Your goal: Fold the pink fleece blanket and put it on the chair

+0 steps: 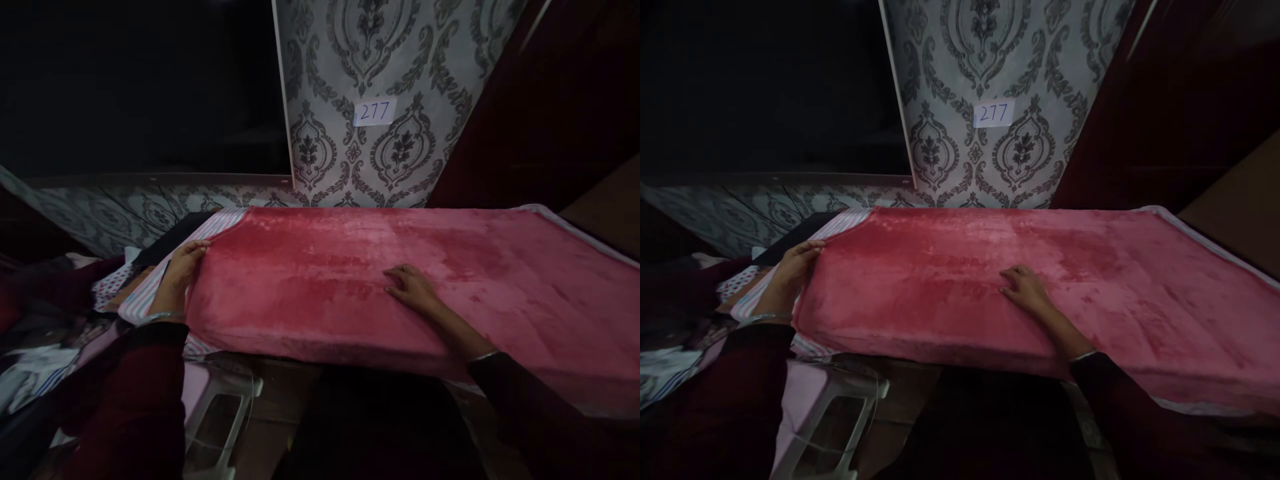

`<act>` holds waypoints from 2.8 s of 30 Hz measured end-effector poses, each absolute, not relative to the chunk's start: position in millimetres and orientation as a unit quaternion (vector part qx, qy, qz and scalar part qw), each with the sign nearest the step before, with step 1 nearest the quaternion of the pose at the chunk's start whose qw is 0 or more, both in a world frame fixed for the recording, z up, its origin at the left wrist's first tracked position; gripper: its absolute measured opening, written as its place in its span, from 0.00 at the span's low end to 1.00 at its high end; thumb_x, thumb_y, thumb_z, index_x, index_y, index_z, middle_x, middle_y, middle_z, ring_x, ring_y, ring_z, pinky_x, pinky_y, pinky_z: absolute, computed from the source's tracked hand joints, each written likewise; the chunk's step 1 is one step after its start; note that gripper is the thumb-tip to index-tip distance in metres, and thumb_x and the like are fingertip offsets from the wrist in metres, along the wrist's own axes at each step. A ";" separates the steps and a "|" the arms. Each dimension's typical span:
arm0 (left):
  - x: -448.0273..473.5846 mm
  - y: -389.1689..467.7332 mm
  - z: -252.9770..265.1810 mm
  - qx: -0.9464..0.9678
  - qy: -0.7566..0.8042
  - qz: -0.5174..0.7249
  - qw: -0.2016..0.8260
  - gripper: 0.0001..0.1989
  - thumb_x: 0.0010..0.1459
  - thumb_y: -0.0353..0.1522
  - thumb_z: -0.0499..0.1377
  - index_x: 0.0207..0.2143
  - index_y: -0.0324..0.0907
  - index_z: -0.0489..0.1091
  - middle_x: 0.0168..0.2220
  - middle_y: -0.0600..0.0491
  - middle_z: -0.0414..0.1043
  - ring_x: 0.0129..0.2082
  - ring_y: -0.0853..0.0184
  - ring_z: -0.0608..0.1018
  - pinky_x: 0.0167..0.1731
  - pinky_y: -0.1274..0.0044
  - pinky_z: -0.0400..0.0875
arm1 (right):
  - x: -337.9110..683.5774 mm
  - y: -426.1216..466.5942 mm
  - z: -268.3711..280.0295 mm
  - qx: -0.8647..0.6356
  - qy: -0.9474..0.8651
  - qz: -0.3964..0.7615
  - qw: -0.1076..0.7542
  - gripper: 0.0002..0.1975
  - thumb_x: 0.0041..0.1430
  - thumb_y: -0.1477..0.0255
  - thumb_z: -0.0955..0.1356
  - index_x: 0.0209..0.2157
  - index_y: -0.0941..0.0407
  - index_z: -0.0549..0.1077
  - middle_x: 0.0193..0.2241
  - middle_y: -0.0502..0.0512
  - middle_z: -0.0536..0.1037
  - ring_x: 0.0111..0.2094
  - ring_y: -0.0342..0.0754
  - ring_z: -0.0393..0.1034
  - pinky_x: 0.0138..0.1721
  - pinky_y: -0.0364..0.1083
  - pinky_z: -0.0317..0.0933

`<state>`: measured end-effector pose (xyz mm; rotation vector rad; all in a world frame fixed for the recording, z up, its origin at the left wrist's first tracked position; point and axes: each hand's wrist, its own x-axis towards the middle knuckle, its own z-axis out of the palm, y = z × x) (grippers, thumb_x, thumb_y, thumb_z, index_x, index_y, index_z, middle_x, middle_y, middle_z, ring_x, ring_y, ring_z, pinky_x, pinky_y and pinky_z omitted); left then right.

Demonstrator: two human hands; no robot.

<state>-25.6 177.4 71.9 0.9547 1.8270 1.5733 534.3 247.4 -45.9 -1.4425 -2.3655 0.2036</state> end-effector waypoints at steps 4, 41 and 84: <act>-22.0 172.2 87.5 0.350 0.641 0.618 0.293 0.09 0.46 0.23 0.60 0.33 0.37 0.70 0.24 0.61 0.66 0.24 0.76 0.65 0.27 0.84 0.59 | 526.4 248.4 -47.3 -0.493 -0.845 0.066 0.195 0.26 0.60 0.60 0.68 0.57 0.56 0.76 0.53 0.64 0.75 0.56 0.61 0.68 0.61 0.58 0.61; -20.4 155.9 140.8 0.466 0.663 0.549 0.205 0.11 0.39 0.34 0.64 0.29 0.41 0.75 0.27 0.56 0.72 0.29 0.68 0.69 0.32 0.78 0.63 | 480.9 233.2 -1.6 -0.567 -0.747 0.048 0.344 0.09 0.67 0.70 0.59 0.34 0.53 0.67 0.31 0.58 0.75 0.33 0.53 0.68 0.35 0.48 0.57; -21.9 118.6 121.4 0.618 0.734 0.279 -0.041 0.08 0.50 0.31 0.56 0.32 0.43 0.74 0.33 0.49 0.69 0.39 0.57 0.74 0.45 0.68 0.70 | 510.3 242.2 -24.9 -0.426 -0.869 -0.065 0.244 0.13 0.66 0.62 0.62 0.33 0.53 0.73 0.35 0.61 0.81 0.39 0.57 0.77 0.40 0.52 0.68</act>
